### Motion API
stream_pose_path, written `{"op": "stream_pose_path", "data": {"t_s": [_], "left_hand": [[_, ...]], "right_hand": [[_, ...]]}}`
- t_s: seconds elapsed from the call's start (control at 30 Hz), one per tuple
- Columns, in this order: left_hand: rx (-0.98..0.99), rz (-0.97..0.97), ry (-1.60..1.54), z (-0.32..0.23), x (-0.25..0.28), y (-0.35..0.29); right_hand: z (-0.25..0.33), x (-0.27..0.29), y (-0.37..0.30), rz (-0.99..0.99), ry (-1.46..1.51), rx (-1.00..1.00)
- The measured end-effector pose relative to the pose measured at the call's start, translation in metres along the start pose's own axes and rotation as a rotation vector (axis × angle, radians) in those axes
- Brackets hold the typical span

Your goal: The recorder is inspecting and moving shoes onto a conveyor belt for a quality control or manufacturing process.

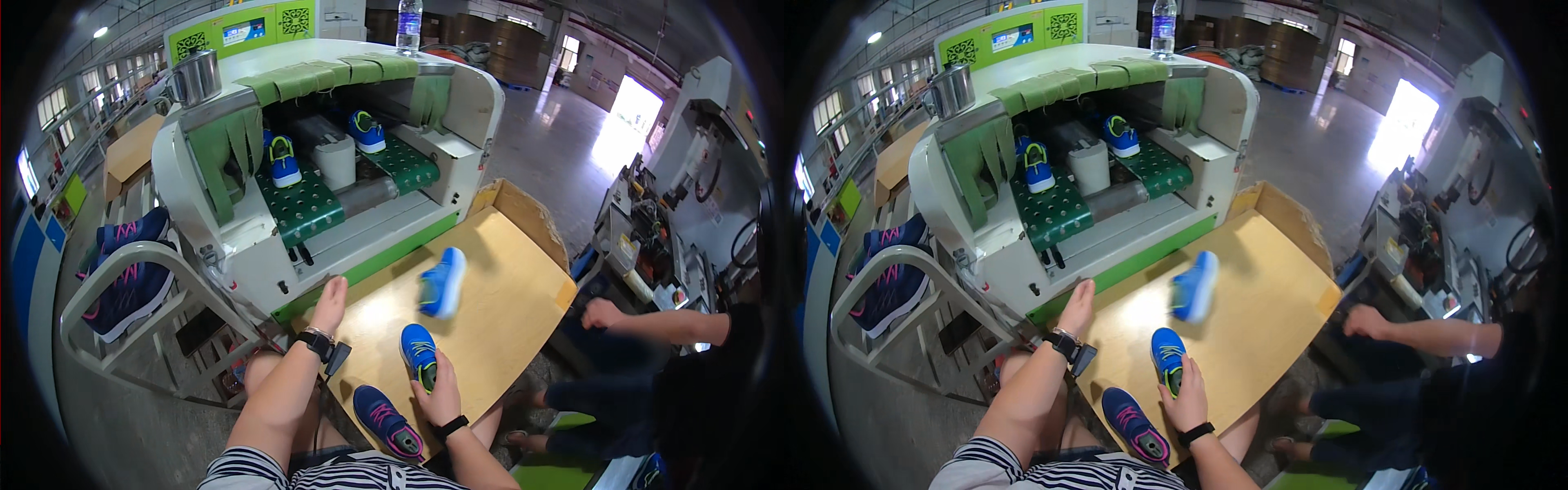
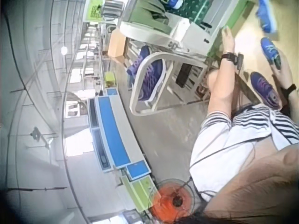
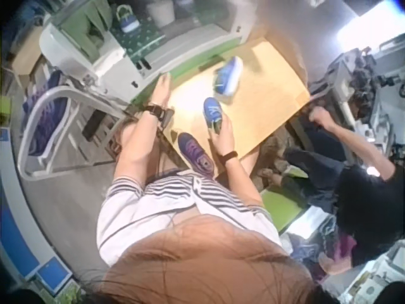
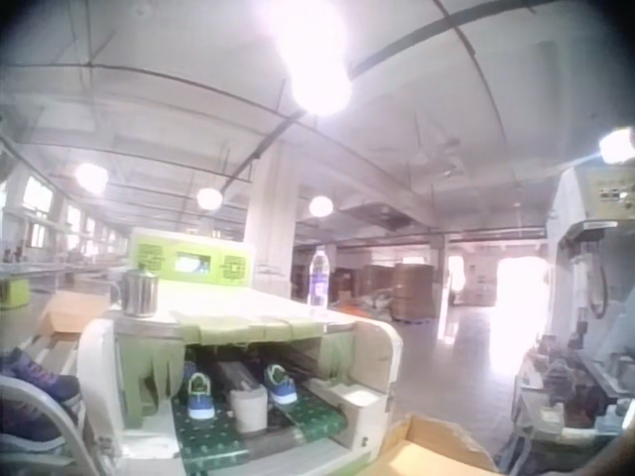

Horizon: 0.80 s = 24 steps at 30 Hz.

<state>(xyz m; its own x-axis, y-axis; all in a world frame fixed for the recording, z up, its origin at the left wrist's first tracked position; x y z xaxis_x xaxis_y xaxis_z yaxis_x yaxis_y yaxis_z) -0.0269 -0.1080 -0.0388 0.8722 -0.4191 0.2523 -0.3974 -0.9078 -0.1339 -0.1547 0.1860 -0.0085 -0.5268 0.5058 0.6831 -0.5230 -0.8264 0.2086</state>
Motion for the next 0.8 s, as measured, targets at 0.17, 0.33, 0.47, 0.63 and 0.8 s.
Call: {"op": "stream_pose_path", "data": {"t_s": [0.17, 0.33, 0.47, 0.63, 0.8], "left_hand": [[-0.239, -0.195, 0.378, -0.035, -0.035, 0.0], [-0.163, -0.038, 0.787, -0.059, -0.059, -0.01], [-0.113, 0.223, 0.966, -0.051, -0.031, -0.007], [-0.174, 0.239, 0.729, -0.025, -0.016, -0.026], [-0.044, 0.303, 0.594, -0.038, -0.03, -0.086]], "right_hand": [[-0.002, 0.003, -0.001, 0.006, 0.003, 0.034], [-0.003, 0.009, -0.002, 0.007, -0.013, 0.011], [0.0, 0.007, 0.0, 0.004, 0.002, 0.023], [0.003, 0.004, 0.001, -0.014, 0.008, 0.034], [-0.002, 0.006, -0.002, -0.011, 0.022, 0.007]]}}
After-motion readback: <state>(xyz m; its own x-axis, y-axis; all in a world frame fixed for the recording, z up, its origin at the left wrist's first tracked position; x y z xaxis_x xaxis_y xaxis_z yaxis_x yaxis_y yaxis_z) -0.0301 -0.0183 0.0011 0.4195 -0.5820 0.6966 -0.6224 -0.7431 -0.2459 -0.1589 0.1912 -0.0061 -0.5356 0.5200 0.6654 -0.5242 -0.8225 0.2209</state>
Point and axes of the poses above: each hand's wrist, its own y-axis towards the middle knuckle, its own x-axis out of the back of the hand, z = x × y, the point moved 5 cm from there along y, towards the middle knuckle, and after that the axes turned 2 degrees about x, right-handed, at the moved point
